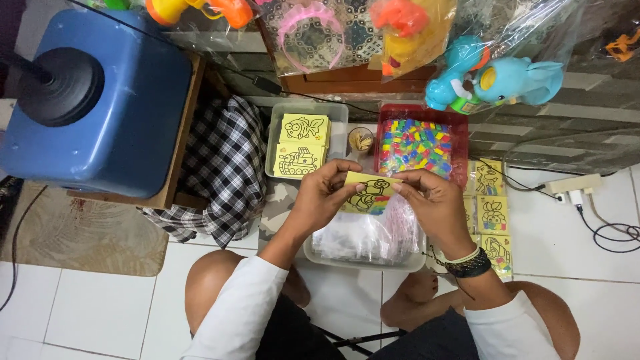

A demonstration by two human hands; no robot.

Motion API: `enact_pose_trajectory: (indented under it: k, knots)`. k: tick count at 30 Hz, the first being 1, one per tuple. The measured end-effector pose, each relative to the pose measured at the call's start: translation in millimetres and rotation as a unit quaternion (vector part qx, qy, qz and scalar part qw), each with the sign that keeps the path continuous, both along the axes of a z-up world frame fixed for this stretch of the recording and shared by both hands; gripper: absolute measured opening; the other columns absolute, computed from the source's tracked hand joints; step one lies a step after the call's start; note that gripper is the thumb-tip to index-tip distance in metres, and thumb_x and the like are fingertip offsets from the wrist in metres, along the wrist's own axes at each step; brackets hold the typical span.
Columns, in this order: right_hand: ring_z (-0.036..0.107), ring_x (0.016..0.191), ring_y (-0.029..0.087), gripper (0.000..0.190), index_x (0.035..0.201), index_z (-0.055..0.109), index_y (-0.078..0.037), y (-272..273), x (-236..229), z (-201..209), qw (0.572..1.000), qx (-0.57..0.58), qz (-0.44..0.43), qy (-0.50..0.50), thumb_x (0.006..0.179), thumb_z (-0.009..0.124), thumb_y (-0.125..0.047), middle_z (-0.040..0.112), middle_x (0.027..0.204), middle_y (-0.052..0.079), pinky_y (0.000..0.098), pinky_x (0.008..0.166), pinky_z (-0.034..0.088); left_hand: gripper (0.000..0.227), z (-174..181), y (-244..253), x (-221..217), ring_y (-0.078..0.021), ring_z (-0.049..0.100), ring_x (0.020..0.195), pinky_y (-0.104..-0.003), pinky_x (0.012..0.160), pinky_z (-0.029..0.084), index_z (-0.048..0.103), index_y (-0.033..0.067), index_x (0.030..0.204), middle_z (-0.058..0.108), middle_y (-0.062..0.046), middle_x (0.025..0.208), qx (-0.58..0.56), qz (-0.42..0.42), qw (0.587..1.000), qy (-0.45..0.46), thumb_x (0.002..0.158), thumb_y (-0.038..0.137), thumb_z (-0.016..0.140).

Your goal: The person organizes and packs yellow illustrated cards into plastic bags.

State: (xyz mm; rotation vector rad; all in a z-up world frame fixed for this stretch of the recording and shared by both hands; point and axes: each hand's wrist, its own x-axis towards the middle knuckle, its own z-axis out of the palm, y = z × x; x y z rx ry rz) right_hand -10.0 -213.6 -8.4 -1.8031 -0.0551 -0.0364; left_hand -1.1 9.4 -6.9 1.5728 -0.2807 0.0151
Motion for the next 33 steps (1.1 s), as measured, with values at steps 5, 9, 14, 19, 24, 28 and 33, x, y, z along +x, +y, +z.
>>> enact_pose_trajectory:
  k: [5, 9, 14, 19, 24, 28, 33]
  knots:
    - [0.065, 0.105, 0.023, 0.012, 0.101, 0.077, -0.001, 4, 2, 14, 0.997, -0.009, 0.021, -0.079, 0.089, 0.078, -0.004, 0.067, 0.108, 0.016, 0.0346, 0.094, 0.054, 0.023, -13, 2, 4, -0.0092, 0.052, 0.057, -0.025, 0.054, 0.046, 0.074, 0.0058, 0.109, 0.071, -0.008, 0.067, 0.063, 0.022, 0.997, 0.023, 0.086, 0.002, 0.079]
    - [0.064, 0.093, 0.015, 0.012, 0.106, 0.076, 0.0, 2, 2, -1, 0.999, 0.018, 0.027, -0.022, 0.095, 0.073, -0.004, 0.069, 0.092, 0.01, 0.0338, 0.088, 0.056, 0.011, 0, 2, 4, -0.0323, 0.075, 0.086, -0.04, 0.069, 0.059, 0.078, 0.0104, 0.096, 0.078, -0.015, 0.09, 0.164, 0.048, 0.985, 0.025, 0.087, 0.015, 0.081]
    - [0.061, 0.079, 0.007, 0.013, 0.106, 0.076, -0.001, 2, 3, 6, 1.0, 0.02, 0.006, -0.008, 0.094, 0.075, -0.006, 0.07, 0.08, 0.006, 0.0266, 0.078, 0.056, 0.012, -1, 9, 7, -0.0408, 0.072, 0.098, -0.048, 0.084, 0.06, 0.077, 0.0046, 0.094, 0.071, -0.02, 0.104, 0.159, 0.03, 0.987, 0.016, 0.086, 0.012, 0.081]
    - [0.059, 0.07, 0.005, 0.015, 0.109, 0.077, -0.004, 0, 5, 9, 1.0, 0.027, -0.01, -0.012, 0.094, 0.075, -0.004, 0.071, 0.076, 0.006, 0.0228, 0.071, 0.054, 0.014, -6, 10, 6, -0.0235, 0.071, 0.078, -0.038, 0.073, 0.062, 0.076, 0.002, 0.1, 0.073, -0.015, 0.08, 0.113, 0.004, 0.992, 0.05, 0.088, 0.007, 0.079]
    - [0.054, 0.069, 0.005, 0.014, 0.109, 0.076, -0.002, -1, 5, 13, 0.999, 0.032, -0.007, -0.03, 0.095, 0.074, -0.003, 0.068, 0.074, 0.004, 0.0227, 0.068, 0.052, 0.025, 8, 10, 7, -0.0279, 0.072, 0.093, -0.041, 0.081, 0.062, 0.075, 0.0011, 0.105, 0.071, -0.016, 0.095, 0.086, 0.035, 0.995, 0.026, 0.082, 0.005, 0.084]
    - [0.059, 0.078, 0.007, 0.014, 0.11, 0.074, 0.001, -7, 4, 6, 0.997, 0.064, -0.014, -0.035, 0.096, 0.072, -0.001, 0.072, 0.083, 0.009, 0.026, 0.076, 0.056, 0.066, 2, 16, 9, -0.034, 0.067, 0.107, -0.044, 0.092, 0.06, 0.054, -0.0025, 0.138, 0.063, -0.023, 0.114, 0.094, 0.049, 0.99, 0.091, 0.081, 0.008, 0.086]
    - [0.064, 0.078, 0.011, 0.012, 0.107, 0.074, 0.004, 3, 2, 7, 0.995, 0.096, 0.008, -0.039, 0.095, 0.072, 0.001, 0.072, 0.084, 0.011, 0.0284, 0.077, 0.058, 0.059, -5, 8, 3, -0.0221, 0.07, 0.094, -0.038, 0.088, 0.062, 0.058, 0.0064, 0.139, 0.072, -0.015, 0.096, 0.071, 0.026, 0.994, 0.082, 0.084, 0.005, 0.082]
